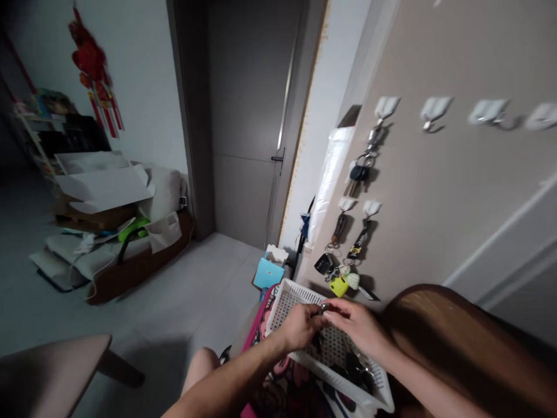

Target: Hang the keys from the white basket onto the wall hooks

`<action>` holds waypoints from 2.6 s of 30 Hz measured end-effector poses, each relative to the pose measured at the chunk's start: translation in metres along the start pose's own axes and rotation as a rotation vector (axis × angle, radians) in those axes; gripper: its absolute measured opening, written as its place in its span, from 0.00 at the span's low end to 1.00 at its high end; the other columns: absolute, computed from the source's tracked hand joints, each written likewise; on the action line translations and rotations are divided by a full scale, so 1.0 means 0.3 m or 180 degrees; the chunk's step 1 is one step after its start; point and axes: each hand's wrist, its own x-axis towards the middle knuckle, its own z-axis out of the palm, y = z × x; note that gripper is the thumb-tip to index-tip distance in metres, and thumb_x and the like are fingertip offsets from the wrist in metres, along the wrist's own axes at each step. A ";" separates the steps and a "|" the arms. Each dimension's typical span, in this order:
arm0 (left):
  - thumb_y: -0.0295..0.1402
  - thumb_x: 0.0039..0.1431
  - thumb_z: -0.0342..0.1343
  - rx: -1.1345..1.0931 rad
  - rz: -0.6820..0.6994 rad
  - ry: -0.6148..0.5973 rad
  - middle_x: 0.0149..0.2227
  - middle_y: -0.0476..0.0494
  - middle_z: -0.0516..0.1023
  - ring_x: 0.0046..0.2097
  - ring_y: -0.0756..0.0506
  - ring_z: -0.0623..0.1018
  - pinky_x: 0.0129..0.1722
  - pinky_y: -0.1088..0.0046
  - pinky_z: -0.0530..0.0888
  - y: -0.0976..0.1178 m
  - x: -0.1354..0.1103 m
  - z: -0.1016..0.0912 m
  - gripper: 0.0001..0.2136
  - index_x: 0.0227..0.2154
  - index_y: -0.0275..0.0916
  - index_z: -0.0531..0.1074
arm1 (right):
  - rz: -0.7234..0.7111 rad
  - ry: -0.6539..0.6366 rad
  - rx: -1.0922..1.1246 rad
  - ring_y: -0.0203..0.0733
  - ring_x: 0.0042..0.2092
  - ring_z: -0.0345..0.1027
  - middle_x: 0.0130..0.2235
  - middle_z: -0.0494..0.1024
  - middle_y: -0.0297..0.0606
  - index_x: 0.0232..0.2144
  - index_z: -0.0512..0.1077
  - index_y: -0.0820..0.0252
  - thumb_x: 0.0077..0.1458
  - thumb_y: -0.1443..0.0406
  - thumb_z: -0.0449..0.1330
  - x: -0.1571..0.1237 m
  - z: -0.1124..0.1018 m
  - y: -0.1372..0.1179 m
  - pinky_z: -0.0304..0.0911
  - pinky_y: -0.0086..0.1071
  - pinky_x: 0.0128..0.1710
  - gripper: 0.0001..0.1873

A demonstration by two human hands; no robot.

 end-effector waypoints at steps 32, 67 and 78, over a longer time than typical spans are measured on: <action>0.24 0.41 0.46 -0.0248 0.1433 0.1011 0.38 0.41 0.67 0.34 0.51 0.68 0.30 0.78 0.66 0.686 0.375 -0.180 0.21 0.43 0.34 0.55 | -0.1194 0.2578 0.1081 0.26 0.21 0.60 0.24 0.67 0.34 0.23 0.62 0.64 0.43 0.68 0.51 0.192 -0.634 -0.522 0.59 0.21 0.20 0.03; 0.29 0.38 0.49 0.1359 -0.0347 -0.0554 0.30 0.44 0.71 0.31 0.50 0.69 0.31 0.78 0.65 -0.053 0.031 -0.042 0.16 0.35 0.34 0.66 | -0.0323 -0.0895 -0.1981 0.34 0.28 0.63 0.26 0.71 0.35 0.28 0.70 0.61 0.34 0.67 0.54 -0.049 -0.054 0.103 0.55 0.24 0.26 0.12; 0.31 0.37 0.49 0.1389 -0.0228 -0.1159 0.26 0.49 0.71 0.28 0.51 0.69 0.28 0.79 0.64 -0.040 0.010 0.005 0.16 0.35 0.36 0.66 | -0.0600 -0.1381 -0.3079 0.40 0.34 0.60 0.34 0.67 0.40 0.29 0.69 0.61 0.32 0.68 0.55 -0.077 -0.002 0.137 0.54 0.28 0.29 0.15</action>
